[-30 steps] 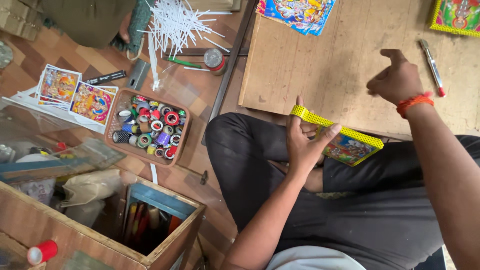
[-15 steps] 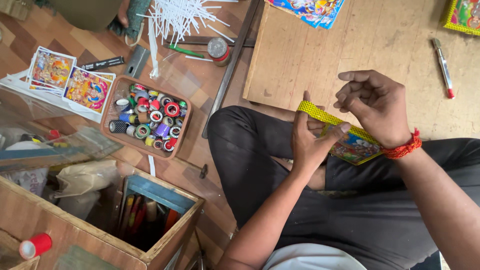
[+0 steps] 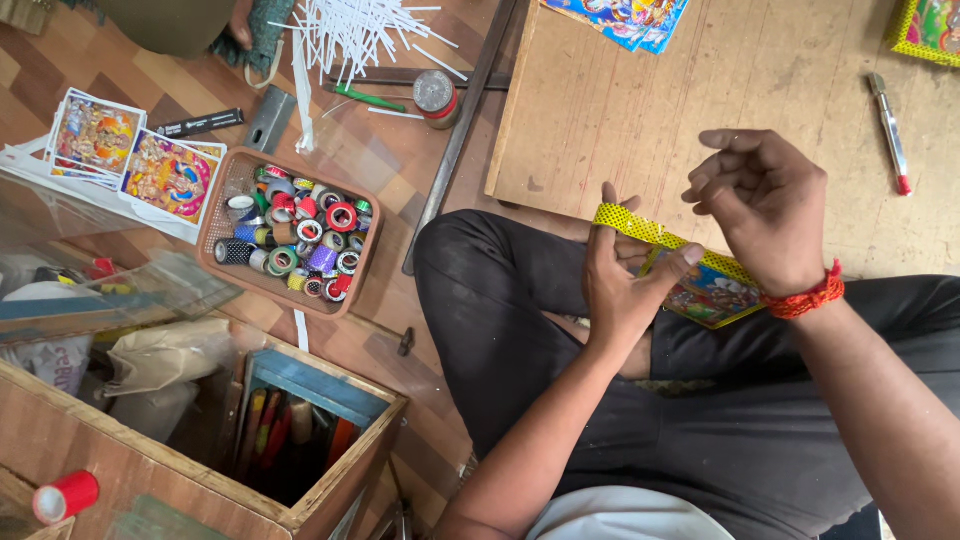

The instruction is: The person sits on the floor and applies yellow patterned tape to the edges of small printed cards. They use a plastic scraper to smooth the tape and a utility knife to trim the excess. The person repeats this process for multiple cards, stacking the finished ones on the table.

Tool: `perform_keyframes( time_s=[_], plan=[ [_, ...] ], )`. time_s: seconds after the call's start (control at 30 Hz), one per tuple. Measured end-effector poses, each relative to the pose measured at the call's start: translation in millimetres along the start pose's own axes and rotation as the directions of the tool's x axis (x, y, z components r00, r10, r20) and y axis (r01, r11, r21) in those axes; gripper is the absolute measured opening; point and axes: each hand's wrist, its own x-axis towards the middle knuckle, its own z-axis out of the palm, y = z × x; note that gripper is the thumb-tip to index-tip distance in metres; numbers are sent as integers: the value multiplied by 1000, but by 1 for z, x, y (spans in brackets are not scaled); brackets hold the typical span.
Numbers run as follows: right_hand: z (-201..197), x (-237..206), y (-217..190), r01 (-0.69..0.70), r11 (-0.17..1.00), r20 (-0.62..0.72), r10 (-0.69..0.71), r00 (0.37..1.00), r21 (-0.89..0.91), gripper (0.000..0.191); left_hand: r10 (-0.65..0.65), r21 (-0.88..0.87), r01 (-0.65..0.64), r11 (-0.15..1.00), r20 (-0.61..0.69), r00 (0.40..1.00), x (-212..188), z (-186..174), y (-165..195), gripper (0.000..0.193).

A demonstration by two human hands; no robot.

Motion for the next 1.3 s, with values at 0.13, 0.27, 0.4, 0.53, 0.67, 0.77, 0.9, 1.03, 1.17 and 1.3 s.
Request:
perform_keyframes(
  time_s=[0.13, 0.27, 0.4, 0.53, 0.67, 0.77, 0.9, 1.03, 1.17, 1.3],
  plan=[
    [-16, 8, 19, -60, 998, 9, 60, 998, -18, 39, 71, -37, -75, 996, -96, 993, -9, 7, 0, 111],
    [-43, 25, 39, -192, 963, 98, 213, 972, -191, 43, 139, -75, -152, 985, -158, 978, -15, 15, 0, 110],
    [-52, 13, 32, 61, 802, 7, -70, 998, -594, 39, 64, -281, -108, 954, -162, 985, -17, 24, -2, 114],
    [-52, -40, -8, 225, 746, 32, -263, 964, -627, 19, 147, -167, -163, 972, -103, 984, -21, 25, -11, 106],
    [-26, -93, -29, 233, 649, 16, -322, 946, -724, 31, 100, -403, -61, 913, 75, 992, -25, 31, -22, 97],
    [-20, -99, -28, 251, 510, 36, -394, 918, -823, 37, 77, -557, 24, 830, 157, 985, -21, 36, -23, 106],
    [-33, -96, -26, 226, 622, 37, -300, 953, -750, 35, 104, -578, 84, 812, 285, 953, -16, 32, -17, 107],
    [-52, -81, -26, 136, 875, 135, -82, 987, -464, 30, 179, -576, 70, 814, 364, 914, -8, 31, -16, 106],
    [-64, -60, -26, 166, 930, 388, -27, 921, -329, 44, 168, -612, 135, 780, 411, 896, -3, 30, -25, 112],
    [-63, -47, -17, 89, 944, 396, 46, 917, -316, 40, 112, -529, 83, 845, 327, 938, 1, 36, -33, 111]
  ],
)
